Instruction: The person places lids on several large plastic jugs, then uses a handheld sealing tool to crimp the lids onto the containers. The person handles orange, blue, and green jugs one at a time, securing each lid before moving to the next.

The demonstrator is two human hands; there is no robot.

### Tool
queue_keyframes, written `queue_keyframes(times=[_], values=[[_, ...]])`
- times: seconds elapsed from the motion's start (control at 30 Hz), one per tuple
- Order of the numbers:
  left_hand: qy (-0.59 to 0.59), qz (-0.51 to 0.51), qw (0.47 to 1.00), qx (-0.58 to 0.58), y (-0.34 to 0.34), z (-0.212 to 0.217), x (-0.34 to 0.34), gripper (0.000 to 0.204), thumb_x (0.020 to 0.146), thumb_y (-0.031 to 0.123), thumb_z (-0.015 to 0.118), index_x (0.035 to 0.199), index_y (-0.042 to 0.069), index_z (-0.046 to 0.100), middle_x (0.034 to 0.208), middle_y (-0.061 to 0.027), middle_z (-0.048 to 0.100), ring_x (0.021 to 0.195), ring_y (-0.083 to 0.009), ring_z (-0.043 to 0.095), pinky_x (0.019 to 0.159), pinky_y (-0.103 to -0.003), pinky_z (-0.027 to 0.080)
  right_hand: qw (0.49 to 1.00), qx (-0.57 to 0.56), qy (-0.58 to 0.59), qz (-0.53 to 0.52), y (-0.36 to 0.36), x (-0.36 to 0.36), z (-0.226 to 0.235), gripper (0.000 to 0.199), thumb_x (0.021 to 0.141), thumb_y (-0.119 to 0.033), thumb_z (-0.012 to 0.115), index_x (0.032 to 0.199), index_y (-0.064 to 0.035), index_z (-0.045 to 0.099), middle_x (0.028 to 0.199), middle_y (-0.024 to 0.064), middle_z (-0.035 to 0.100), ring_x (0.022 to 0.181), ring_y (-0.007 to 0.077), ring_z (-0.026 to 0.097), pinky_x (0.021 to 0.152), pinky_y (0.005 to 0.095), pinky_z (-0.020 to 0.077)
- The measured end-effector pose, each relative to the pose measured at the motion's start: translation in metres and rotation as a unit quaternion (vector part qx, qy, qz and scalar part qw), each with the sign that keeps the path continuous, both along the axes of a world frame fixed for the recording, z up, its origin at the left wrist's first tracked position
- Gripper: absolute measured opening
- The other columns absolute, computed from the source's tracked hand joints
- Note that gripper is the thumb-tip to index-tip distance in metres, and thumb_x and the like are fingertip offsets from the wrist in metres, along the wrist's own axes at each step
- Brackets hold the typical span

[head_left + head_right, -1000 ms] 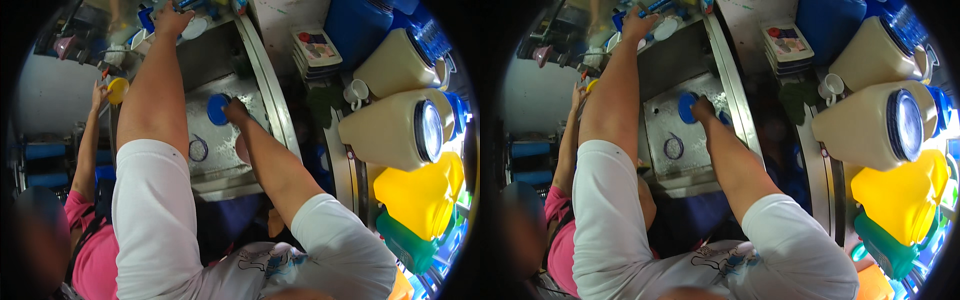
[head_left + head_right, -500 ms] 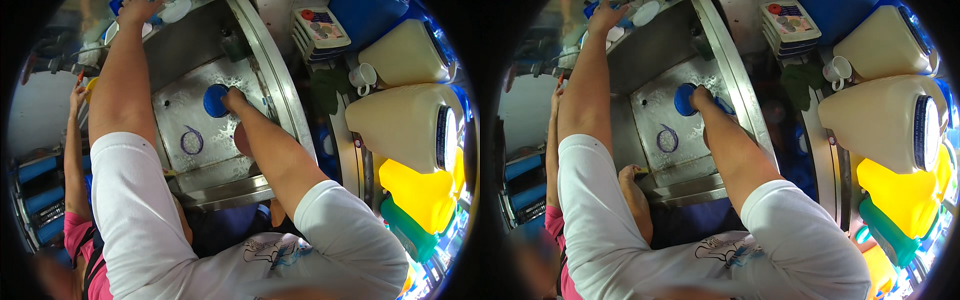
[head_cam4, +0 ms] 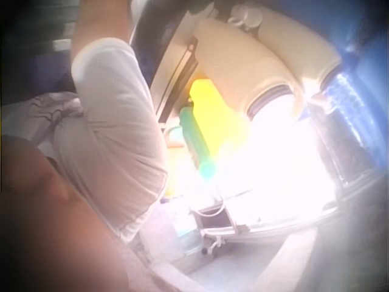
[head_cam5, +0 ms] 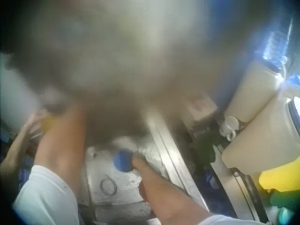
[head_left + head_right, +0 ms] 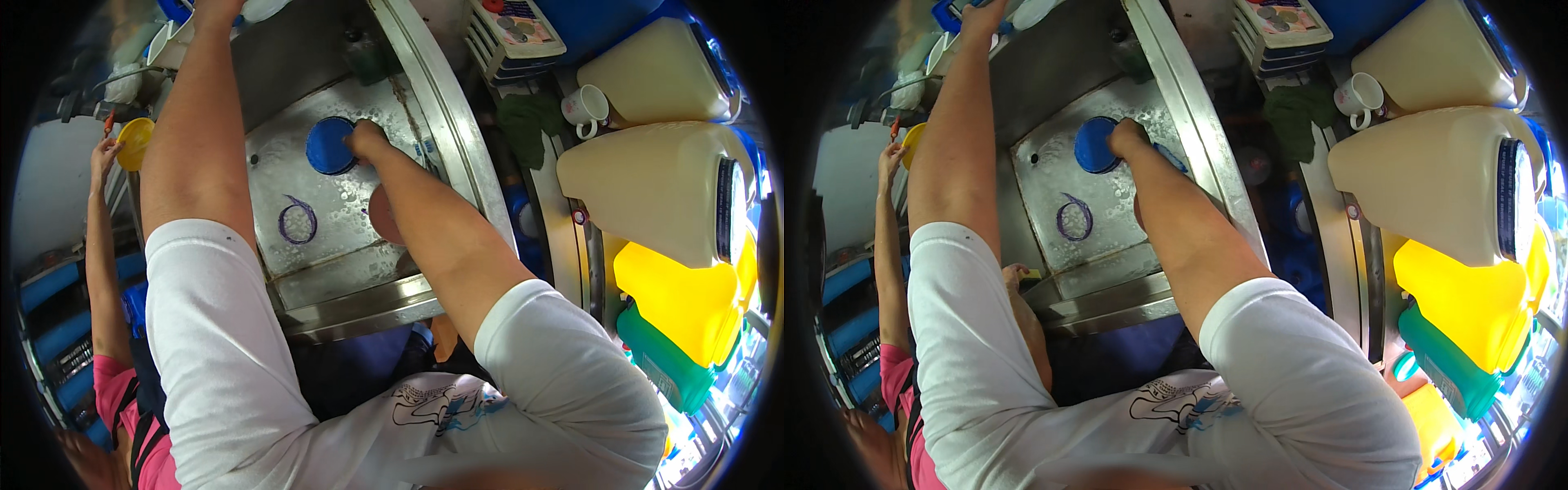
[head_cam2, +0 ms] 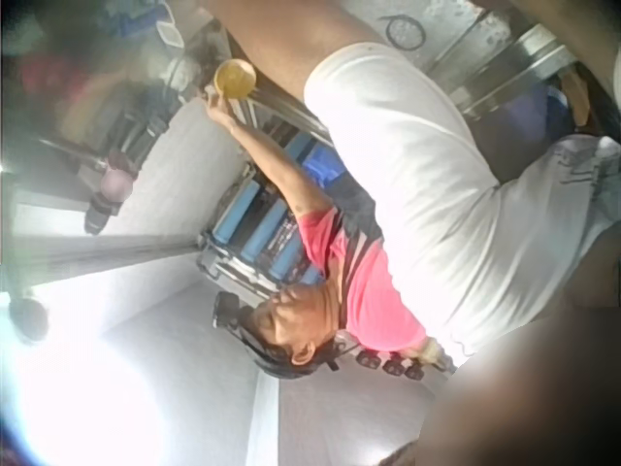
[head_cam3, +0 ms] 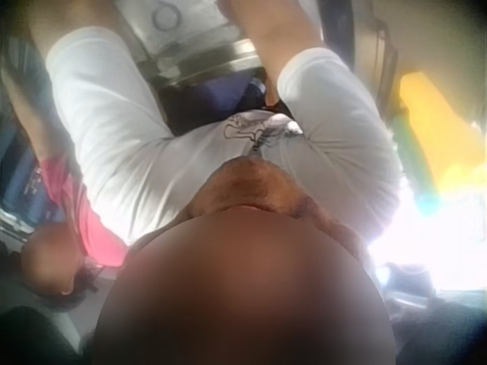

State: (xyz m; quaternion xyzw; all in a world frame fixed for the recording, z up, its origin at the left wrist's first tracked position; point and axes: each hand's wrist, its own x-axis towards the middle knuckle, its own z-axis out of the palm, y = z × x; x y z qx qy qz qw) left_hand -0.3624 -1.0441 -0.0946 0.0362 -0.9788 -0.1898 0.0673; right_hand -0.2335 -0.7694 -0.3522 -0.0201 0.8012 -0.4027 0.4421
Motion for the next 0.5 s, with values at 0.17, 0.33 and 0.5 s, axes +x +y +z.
queue_keyframes(times=[0.17,0.33,0.5], values=[[-0.006,-0.022,1.0,0.006,-0.011,-0.005,-0.016,0.052,0.101,0.027,0.05,0.149,0.006,0.047,0.152,-0.0135,0.048,0.142,-0.0212,0.041,0.119,-0.035,0.028,0.992,0.098,0.056,0.059,-0.007,-0.003,-0.02,0.03,0.089,-0.027,0.071,0.102,0.0005,0.074,0.099,0.0195,0.075,0.089,0.0298,0.075,0.078,0.0403,0.0602],[0.008,-0.19,0.982,0.0,-0.045,-0.019,-0.074,0.05,0.104,0.024,0.047,0.151,0.006,0.045,0.154,-0.0129,0.046,0.144,-0.0206,0.039,0.121,-0.035,0.026,0.969,-0.004,0.218,0.113,-0.02,0.016,-0.02,0.024,0.087,-0.016,0.059,0.095,-0.0037,0.077,0.103,0.0192,0.075,0.1,0.0317,0.073,0.088,0.0404,0.0575],[0.129,-0.007,0.99,0.064,-0.057,-0.026,-0.104,0.056,0.095,0.038,0.07,0.135,0.0,0.061,0.137,-0.0148,0.062,0.127,-0.0224,0.057,0.109,-0.037,0.042,0.943,-0.084,0.315,0.059,0.023,0.029,0.086,0.019,0.08,-0.013,0.064,0.09,-0.0025,0.077,0.092,0.0207,0.074,0.088,0.0356,0.073,0.08,0.044,0.0596]])
